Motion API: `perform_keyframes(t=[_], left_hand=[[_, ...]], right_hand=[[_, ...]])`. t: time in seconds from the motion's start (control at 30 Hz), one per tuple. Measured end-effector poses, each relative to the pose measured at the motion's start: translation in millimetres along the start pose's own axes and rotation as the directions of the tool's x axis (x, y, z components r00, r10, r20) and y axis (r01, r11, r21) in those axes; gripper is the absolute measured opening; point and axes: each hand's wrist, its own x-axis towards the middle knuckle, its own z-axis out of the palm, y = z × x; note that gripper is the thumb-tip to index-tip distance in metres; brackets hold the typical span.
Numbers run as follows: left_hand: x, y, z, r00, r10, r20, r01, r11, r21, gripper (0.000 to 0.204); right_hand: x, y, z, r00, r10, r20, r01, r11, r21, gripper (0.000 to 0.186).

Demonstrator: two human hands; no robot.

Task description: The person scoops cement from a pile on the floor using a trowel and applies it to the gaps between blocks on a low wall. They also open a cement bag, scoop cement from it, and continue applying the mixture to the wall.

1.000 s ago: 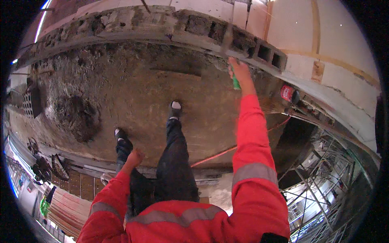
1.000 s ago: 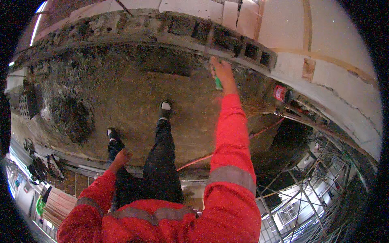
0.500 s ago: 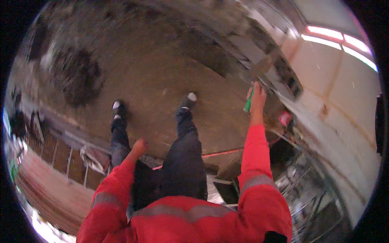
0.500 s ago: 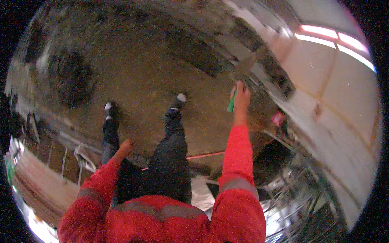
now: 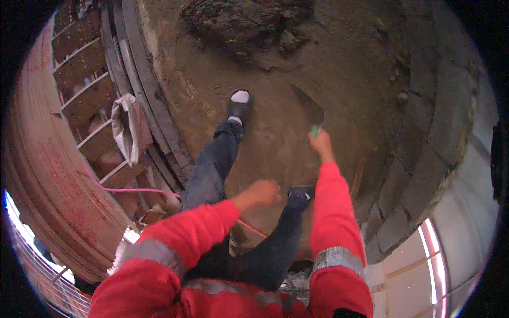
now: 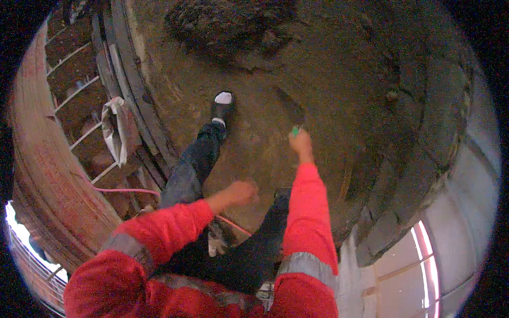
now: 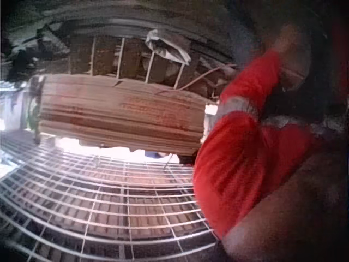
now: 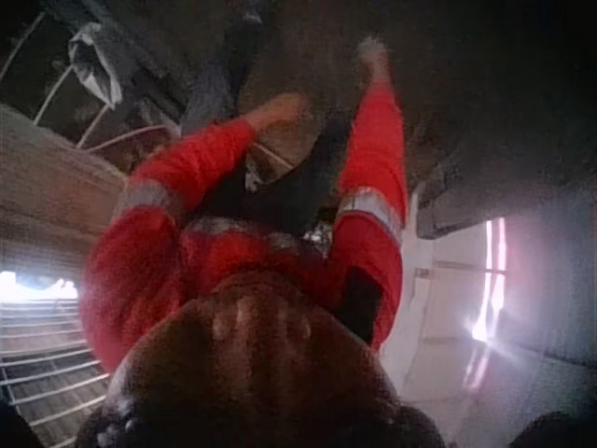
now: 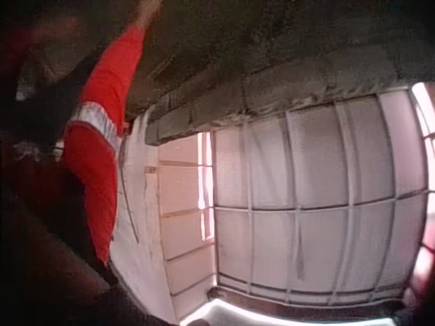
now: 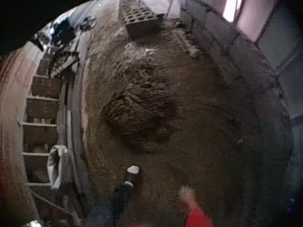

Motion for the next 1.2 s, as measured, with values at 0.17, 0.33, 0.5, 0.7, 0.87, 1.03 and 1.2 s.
perform_keyframes(t=[0.17, 0.33, 0.5, 0.7, 0.87, 1.03, 1.2], left_hand=[[-15, 17, -71, 0.953, 0.187, -0.239, -0.253, 0.925, -0.283, 0.031], [-41, 11, -134, 0.938, 0.202, -0.283, -0.320, 0.822, -0.472, 0.029], [-46, 7, -163, 0.947, 0.173, -0.271, -0.289, 0.830, -0.478, 0.030], [-35, 11, -157, 0.960, 0.204, -0.192, -0.271, 0.848, -0.455, 0.031], [-30, 8, -147, 0.959, 0.193, -0.208, -0.264, 0.875, -0.406, 0.038], [-24, 14, -146, 0.958, 0.234, -0.164, -0.281, 0.872, -0.400, 0.032], [-22, 21, -148, 0.987, 0.153, -0.056, -0.163, 0.916, -0.366, 0.027]], right_hand=[[238, -121, -103, 0.908, -0.277, -0.314, 0.128, 0.898, -0.422, 0.043], [378, -246, -173, 0.773, -0.599, -0.208, 0.317, 0.648, -0.692, 0.030], [304, -252, -80, 0.855, -0.499, 0.140, 0.498, 0.716, -0.489, 0.029], [226, -170, -158, 0.900, -0.435, -0.014, 0.379, 0.799, -0.468, 0.032], [311, -195, -166, 0.939, -0.272, -0.208, 0.134, 0.851, -0.509, 0.041], [274, -226, 0, 0.962, -0.214, -0.171, 0.190, 0.971, -0.147, 0.038], [164, -171, 35, 0.943, -0.280, -0.179, 0.272, 0.960, -0.065, 0.042]])
